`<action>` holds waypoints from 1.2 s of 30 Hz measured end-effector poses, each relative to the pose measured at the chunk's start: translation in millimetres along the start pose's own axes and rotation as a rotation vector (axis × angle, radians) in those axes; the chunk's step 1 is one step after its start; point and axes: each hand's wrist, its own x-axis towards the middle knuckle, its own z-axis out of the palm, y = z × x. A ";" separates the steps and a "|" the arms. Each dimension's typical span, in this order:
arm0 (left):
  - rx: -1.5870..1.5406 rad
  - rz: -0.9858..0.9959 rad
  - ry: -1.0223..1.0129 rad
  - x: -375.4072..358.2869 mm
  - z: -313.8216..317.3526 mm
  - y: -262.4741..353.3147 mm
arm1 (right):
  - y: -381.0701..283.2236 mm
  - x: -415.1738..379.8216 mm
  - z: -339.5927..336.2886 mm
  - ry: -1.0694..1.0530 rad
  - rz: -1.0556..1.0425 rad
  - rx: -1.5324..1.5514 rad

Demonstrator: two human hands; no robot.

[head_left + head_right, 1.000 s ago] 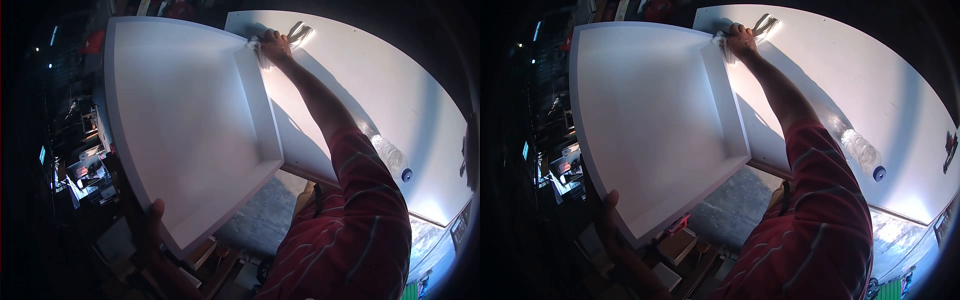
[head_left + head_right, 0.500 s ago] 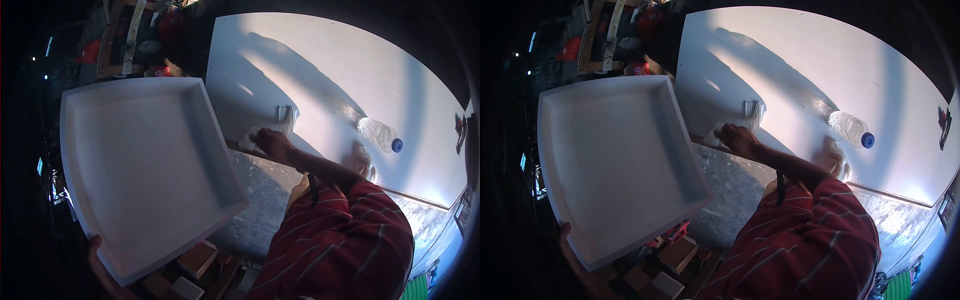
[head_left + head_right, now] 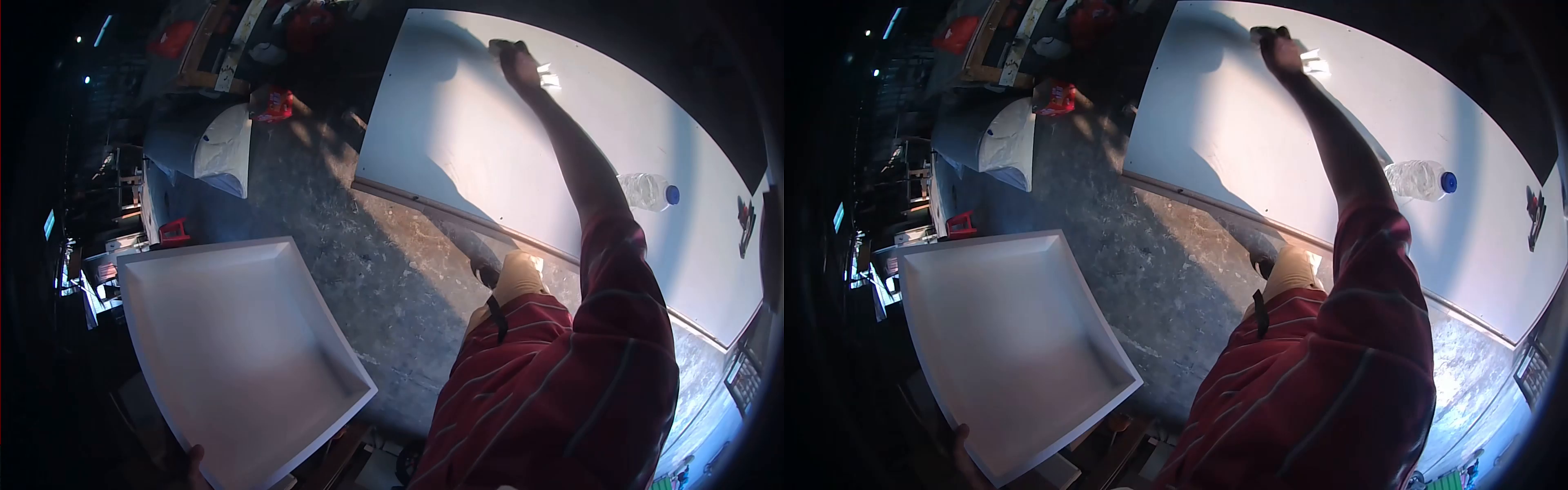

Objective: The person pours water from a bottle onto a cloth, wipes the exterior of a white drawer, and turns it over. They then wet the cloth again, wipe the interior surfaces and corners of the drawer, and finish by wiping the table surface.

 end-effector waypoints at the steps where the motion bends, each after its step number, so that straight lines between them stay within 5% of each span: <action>1: 0.078 0.028 0.009 9.7 -14.6 -18.5 | -21.1 -18.1 13.6 -0.084 -0.014 0.054; 5: 0.692 0.281 -0.057 57.7 -73.3 -87.7 | -123.2 -140.1 34.0 -0.439 -0.205 0.263; 7: 1.030 0.542 -0.138 91.4 -88.3 -115.4 | -133.6 -185.9 61.0 -0.481 -0.559 0.222; 9: 1.167 0.804 -0.237 117.2 -76.5 -126.9 | -133.0 -219.7 92.6 -0.639 -0.683 0.061; 10: 0.994 0.890 -0.289 115.4 -43.4 -111.1 | -127.5 -226.4 103.9 -0.670 -0.698 0.071; 14: 1.102 0.633 -0.284 71.5 14.0 -83.0 | -107.0 -188.9 126.6 -0.872 -0.612 0.166; 15: 1.137 0.550 -0.278 61.7 21.6 -75.8 | -98.4 -174.1 134.3 -0.747 -0.701 0.037; 16: 1.172 0.467 -0.271 56.5 27.2 -67.7 | -87.0 -155.9 146.3 -0.849 -0.476 0.473; 18: 1.215 0.377 -0.268 55.6 21.1 -67.6 | -75.9 -117.2 158.5 -0.783 -0.483 0.389; 19: 1.208 0.350 -0.264 53.0 22.1 -64.0 | -79.6 -93.4 147.9 -0.615 -0.711 -0.129; 21: 1.202 0.315 -0.250 53.5 36.7 -46.9 | -94.1 -77.0 129.6 -0.668 -0.772 -0.301; 23: 1.194 0.297 -0.235 54.1 53.0 -30.1 | -102.1 -85.3 120.8 -0.715 -0.497 0.037; 25: 1.186 0.288 -0.225 55.0 67.7 -16.7 | -99.9 -97.4 126.2 -0.934 -0.499 0.267; 27: 1.183 0.289 -0.218 56.6 79.9 -4.9 | -98.8 -111.1 136.4 -0.846 -0.677 0.415; 29: 1.185 0.293 -0.217 57.2 89.6 5.5 | -102.6 -96.0 151.7 -1.156 -0.457 0.590; 30: 1.183 0.301 -0.217 58.4 94.0 9.5 | -92.9 -78.2 157.2 -1.155 -0.449 0.590; 33: 1.178 0.327 -0.214 59.8 105.5 19.6 | -36.9 19.2 190.0 -0.549 -0.777 0.009; 36: 1.163 0.357 -0.202 58.0 111.3 24.1 | 100.5 138.8 205.9 -0.159 -0.629 -0.308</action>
